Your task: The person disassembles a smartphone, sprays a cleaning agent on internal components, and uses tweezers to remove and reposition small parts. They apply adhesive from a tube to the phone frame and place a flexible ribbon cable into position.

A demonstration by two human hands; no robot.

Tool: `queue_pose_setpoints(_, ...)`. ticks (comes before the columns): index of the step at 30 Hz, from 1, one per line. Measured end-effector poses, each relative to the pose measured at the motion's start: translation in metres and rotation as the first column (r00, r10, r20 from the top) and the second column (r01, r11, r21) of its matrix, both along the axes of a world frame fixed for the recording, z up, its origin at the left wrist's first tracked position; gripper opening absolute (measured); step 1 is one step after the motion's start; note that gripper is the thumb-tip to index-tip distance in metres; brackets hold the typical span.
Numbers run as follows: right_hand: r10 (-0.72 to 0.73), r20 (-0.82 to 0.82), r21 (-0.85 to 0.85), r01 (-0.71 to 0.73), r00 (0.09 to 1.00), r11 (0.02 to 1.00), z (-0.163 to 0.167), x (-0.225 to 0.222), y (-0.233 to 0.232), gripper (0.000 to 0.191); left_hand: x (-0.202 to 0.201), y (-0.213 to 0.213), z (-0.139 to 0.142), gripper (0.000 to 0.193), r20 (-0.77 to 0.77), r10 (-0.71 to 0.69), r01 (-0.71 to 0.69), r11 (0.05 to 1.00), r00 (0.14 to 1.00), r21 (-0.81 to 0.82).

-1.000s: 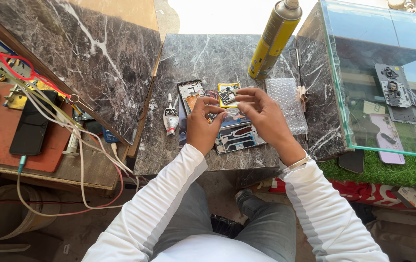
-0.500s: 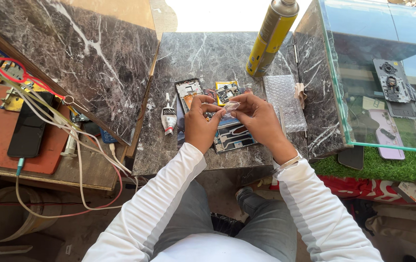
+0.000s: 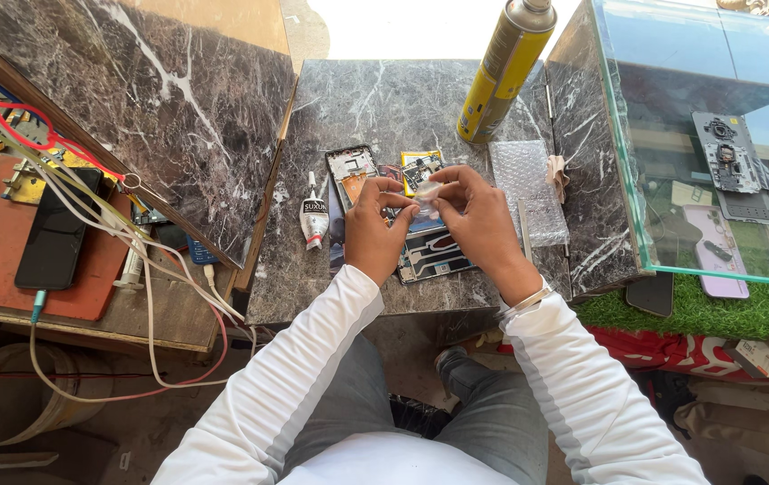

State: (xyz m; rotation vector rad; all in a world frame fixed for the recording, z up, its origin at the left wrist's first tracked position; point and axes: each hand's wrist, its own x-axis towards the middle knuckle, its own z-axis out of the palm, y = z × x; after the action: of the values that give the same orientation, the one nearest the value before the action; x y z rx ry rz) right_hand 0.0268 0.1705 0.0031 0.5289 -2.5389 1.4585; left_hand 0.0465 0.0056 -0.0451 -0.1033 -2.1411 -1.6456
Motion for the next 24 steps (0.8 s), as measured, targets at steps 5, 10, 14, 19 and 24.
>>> queue_pose_setpoints(5, 0.007, -0.017, -0.021, -0.008, 1.0, 1.0, 0.001, 0.002, -0.001, 0.025, 0.001, -0.001, -0.001, 0.032, -0.043, -0.023, 0.025, 0.999, 0.999, 0.03)
queue_pose_setpoints(10, -0.16, 0.009, -0.009, 0.16, 0.987, 0.987, 0.004, 0.008, 0.008, 0.028, 0.004, -0.002, 0.0, 0.021, -0.108, -0.054, 0.064, 0.994, 0.993, 0.092)
queue_pose_setpoints(14, -0.202, -0.022, -0.176, 0.195, 0.979, 0.965, 0.003, 0.02, 0.032, 0.028, 0.007, -0.003, 0.0, 0.019, -0.189, -0.048, 0.074, 0.989, 0.981, 0.13)
queue_pose_setpoints(19, -0.407, -0.097, -0.027, 0.406, 0.908, 0.913, 0.005, 0.018, 0.075, 0.034, 0.01, -0.006, -0.002, 0.02, -0.162, 0.045, -0.031, 0.996, 0.986, 0.083)
queue_pose_setpoints(24, -0.477, -0.199, 0.321, 0.517, 0.856, 0.794, 0.014, -0.008, 0.089, 0.033, 0.01, -0.008, -0.001, 0.019, -0.193, 0.11, -0.104, 0.994, 0.975, 0.039)
